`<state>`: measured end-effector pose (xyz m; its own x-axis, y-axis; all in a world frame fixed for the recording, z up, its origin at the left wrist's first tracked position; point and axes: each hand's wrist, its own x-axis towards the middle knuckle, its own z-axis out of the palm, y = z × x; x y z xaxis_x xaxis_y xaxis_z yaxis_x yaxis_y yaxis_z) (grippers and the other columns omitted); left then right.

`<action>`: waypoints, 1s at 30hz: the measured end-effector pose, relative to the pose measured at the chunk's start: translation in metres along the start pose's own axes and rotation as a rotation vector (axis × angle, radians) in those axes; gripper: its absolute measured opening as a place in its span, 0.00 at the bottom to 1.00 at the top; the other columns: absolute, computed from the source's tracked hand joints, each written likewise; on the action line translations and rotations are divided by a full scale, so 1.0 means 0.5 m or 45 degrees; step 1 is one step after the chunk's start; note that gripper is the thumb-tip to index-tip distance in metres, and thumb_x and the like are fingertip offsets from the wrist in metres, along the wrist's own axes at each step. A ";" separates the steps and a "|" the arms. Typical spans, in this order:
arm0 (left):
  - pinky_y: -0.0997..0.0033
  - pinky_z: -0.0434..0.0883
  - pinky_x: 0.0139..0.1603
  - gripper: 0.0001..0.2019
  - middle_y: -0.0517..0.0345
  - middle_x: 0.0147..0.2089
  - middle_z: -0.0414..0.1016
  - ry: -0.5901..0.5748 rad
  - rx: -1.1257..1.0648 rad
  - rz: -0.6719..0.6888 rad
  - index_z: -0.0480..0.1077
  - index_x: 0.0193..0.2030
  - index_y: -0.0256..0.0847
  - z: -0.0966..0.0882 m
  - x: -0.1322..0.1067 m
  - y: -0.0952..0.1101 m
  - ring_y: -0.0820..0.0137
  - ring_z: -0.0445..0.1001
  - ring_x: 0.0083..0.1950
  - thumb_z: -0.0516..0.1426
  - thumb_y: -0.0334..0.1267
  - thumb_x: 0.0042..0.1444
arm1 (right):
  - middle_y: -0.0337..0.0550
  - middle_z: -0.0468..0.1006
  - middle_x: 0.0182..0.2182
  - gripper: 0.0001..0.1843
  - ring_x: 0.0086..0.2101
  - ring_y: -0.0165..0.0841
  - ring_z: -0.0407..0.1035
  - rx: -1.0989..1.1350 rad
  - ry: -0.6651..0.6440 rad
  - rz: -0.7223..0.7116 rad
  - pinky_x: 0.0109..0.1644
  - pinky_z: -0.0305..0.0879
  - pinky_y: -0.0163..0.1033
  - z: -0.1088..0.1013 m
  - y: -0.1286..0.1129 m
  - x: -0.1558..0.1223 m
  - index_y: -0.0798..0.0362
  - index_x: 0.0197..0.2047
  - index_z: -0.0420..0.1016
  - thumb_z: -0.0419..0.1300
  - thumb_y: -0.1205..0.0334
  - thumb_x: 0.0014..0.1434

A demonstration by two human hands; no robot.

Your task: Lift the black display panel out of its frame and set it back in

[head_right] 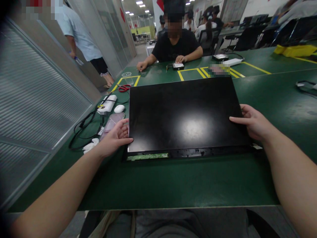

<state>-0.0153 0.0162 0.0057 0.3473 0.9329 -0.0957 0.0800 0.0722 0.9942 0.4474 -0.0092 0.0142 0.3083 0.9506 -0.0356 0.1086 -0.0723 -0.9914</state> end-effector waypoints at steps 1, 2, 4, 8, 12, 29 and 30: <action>0.61 0.68 0.56 0.39 0.56 0.49 0.73 -0.004 -0.002 0.003 0.56 0.58 0.47 -0.001 0.000 0.000 0.63 0.75 0.51 0.68 0.28 0.40 | 0.34 0.70 0.31 0.23 0.30 0.27 0.65 0.000 -0.003 -0.009 0.32 0.63 0.34 0.001 0.001 0.000 0.41 0.36 0.66 0.58 0.69 0.33; 0.61 0.68 0.55 0.39 0.56 0.49 0.73 -0.006 -0.005 0.005 0.56 0.58 0.47 -0.001 0.000 0.000 0.63 0.75 0.51 0.68 0.28 0.40 | 0.34 0.70 0.32 0.23 0.30 0.27 0.65 -0.003 -0.009 -0.015 0.33 0.63 0.34 0.001 0.002 0.001 0.41 0.36 0.66 0.58 0.69 0.33; 0.62 0.68 0.54 0.39 0.56 0.50 0.74 -0.009 -0.011 0.005 0.56 0.58 0.47 -0.002 0.001 -0.001 0.63 0.75 0.50 0.68 0.27 0.40 | 0.34 0.71 0.32 0.24 0.30 0.27 0.65 -0.007 -0.022 -0.016 0.34 0.63 0.35 0.001 0.004 0.001 0.41 0.37 0.66 0.58 0.68 0.33; 0.62 0.69 0.54 0.37 0.55 0.52 0.74 -0.015 -0.020 0.002 0.58 0.57 0.47 -0.005 0.001 -0.002 0.63 0.75 0.51 0.68 0.27 0.41 | 0.35 0.71 0.34 0.24 0.31 0.27 0.65 -0.034 -0.007 -0.009 0.35 0.63 0.35 0.001 0.007 0.003 0.42 0.37 0.66 0.58 0.69 0.33; 0.59 0.69 0.57 0.37 0.52 0.55 0.74 -0.030 -0.007 0.000 0.60 0.59 0.46 -0.008 0.002 -0.002 0.59 0.74 0.57 0.68 0.27 0.42 | 0.36 0.71 0.35 0.23 0.32 0.29 0.66 -0.085 0.000 0.005 0.35 0.63 0.37 0.003 0.006 0.003 0.42 0.37 0.67 0.58 0.68 0.34; 0.63 0.71 0.55 0.31 0.56 0.48 0.75 -0.002 -0.004 0.060 0.65 0.56 0.43 0.005 0.002 -0.002 0.62 0.75 0.52 0.68 0.29 0.44 | 0.36 0.72 0.35 0.23 0.33 0.30 0.66 -0.123 0.062 -0.001 0.33 0.65 0.35 0.010 0.000 0.000 0.42 0.37 0.68 0.57 0.71 0.34; 0.63 0.71 0.55 0.30 0.56 0.48 0.75 0.004 -0.001 0.070 0.65 0.55 0.43 0.005 0.003 -0.004 0.63 0.75 0.52 0.68 0.30 0.45 | 0.36 0.72 0.35 0.23 0.33 0.30 0.66 -0.124 0.057 0.001 0.33 0.65 0.35 0.011 0.000 0.000 0.42 0.36 0.68 0.57 0.70 0.34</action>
<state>-0.0124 0.0164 0.0036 0.3479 0.9367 -0.0407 0.0603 0.0209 0.9980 0.4424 -0.0077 0.0135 0.3502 0.9362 -0.0288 0.1990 -0.1044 -0.9744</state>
